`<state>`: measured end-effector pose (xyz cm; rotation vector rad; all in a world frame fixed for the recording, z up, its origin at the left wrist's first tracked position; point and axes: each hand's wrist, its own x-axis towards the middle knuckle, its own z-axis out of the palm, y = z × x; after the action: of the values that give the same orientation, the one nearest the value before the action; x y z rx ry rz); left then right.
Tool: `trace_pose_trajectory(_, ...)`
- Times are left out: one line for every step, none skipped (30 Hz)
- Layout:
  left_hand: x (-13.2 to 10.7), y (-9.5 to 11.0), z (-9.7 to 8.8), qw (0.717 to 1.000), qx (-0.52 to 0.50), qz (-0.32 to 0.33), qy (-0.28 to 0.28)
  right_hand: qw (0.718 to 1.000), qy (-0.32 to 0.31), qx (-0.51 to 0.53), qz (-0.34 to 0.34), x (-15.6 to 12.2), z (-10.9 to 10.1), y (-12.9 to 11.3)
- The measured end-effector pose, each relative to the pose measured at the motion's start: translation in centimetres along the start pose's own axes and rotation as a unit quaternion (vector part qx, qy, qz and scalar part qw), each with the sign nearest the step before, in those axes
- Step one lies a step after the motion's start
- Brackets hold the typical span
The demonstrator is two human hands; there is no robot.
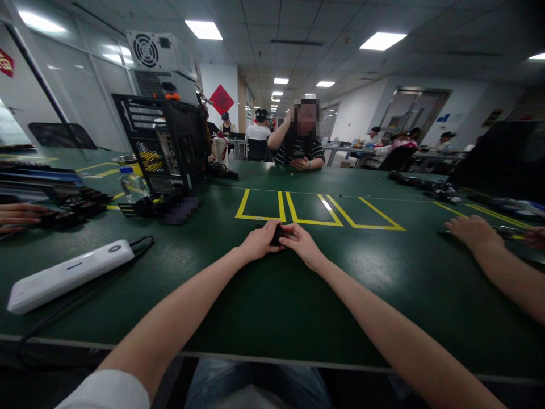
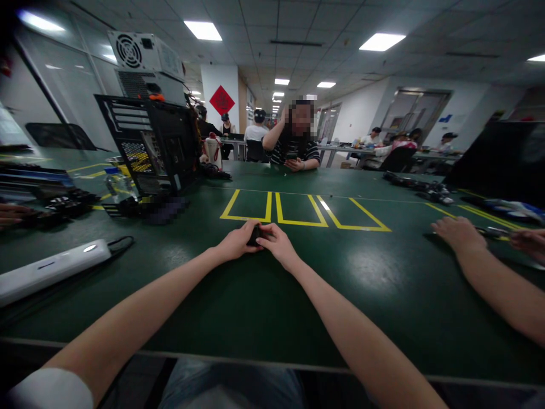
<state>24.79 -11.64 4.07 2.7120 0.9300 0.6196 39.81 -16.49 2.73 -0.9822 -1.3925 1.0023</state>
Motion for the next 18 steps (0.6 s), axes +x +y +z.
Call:
trace_pose_trajectory(-0.02, 0.03, -0.03, 1.0, 0.001, -0.001, -0.001, 1.0, 0.001, 0.004, 0.001, -0.02, 0.06, 0.0)
trace_pose_trajectory(-0.04, 0.06, -0.07, 1.0, 0.0, 0.001, -0.001, 1.0, 0.004, 0.002, 0.002, -0.04, 0.11, -0.03)
trace_pose_trajectory(-0.06, 0.08, -0.11, 1.0, -0.003, 0.005, 0.0, 1.0, 0.01, -0.004, 0.004, -0.05, 0.17, -0.07)
trace_pose_trajectory(-0.09, 0.11, -0.16, 1.0, -0.006, 0.011, -0.001, 1.0, 0.02, -0.013, 0.007, -0.03, 0.21, -0.11)
trace_pose_trajectory(-0.12, 0.14, -0.21, 1.0, -0.009, 0.014, -0.001, 0.999, 0.03, -0.023, 0.013, 0.03, 0.24, -0.12)
trace_pose_trajectory(-0.14, 0.17, -0.24, 1.0, -0.011, 0.014, -0.002, 0.998, 0.04, -0.032, 0.02, 0.11, 0.26, -0.11)
trace_pose_trajectory(-0.16, 0.2, -0.27, 1.0, -0.012, 0.012, -0.004, 0.998, 0.049, -0.038, 0.026, 0.22, 0.26, -0.07)
trace_pose_trajectory(-0.17, 0.23, -0.29, 1.0, -0.013, 0.008, -0.006, 0.997, 0.055, -0.041, 0.033, 0.34, 0.24, 0.0)
trace_pose_trajectory(-0.18, 0.24, -0.3, 1.0, -0.013, 0.005, -0.008, 0.997, 0.058, -0.04, 0.04, 0.46, 0.22, 0.08)
trace_pose_trajectory(-0.19, 0.26, -0.31, 1.0, -0.013, 0.004, -0.008, 0.997, 0.057, -0.037, 0.047, 0.56, 0.18, 0.16)
trace_pose_trajectory(-0.2, 0.26, -0.31, 1.0, -0.014, 0.005, -0.008, 0.997, 0.055, -0.034, 0.053, 0.62, 0.14, 0.22)
trace_pose_trajectory(-0.21, 0.26, -0.33, 1.0, -0.015, 0.008, -0.007, 0.997, 0.05, -0.032, 0.057, 0.65, 0.1, 0.25)
trace_pose_trajectory(-0.22, 0.27, -0.34, 1.0, -0.017, 0.011, -0.007, 0.997, 0.045, -0.033, 0.06, 0.65, 0.07, 0.24)
trace_pose_trajectory(-0.23, 0.27, -0.36, 1.0, -0.019, 0.014, -0.007, 0.997, 0.039, -0.035, 0.06, 0.61, 0.04, 0.18)
trace_pose_trajectory(-0.24, 0.27, -0.38, 1.0, -0.02, 0.014, -0.009, 0.997, 0.033, -0.039, 0.06, 0.54, 0.03, 0.07)
trace_pose_trajectory(-0.24, 0.28, -0.4, 1.0, -0.022, 0.013, -0.012, 0.997, 0.029, -0.044, 0.059, 0.46, 0.04, -0.06)
trace_pose_trajectory(-0.23, 0.28, -0.41, 1.0, -0.022, 0.011, -0.015, 0.997, 0.025, -0.048, 0.056, 0.36, 0.06, -0.23)
trace_pose_trajectory(-0.23, 0.28, -0.4, 1.0, -0.022, 0.008, -0.016, 0.997, 0.022, -0.051, 0.051, 0.26, 0.09, -0.41)
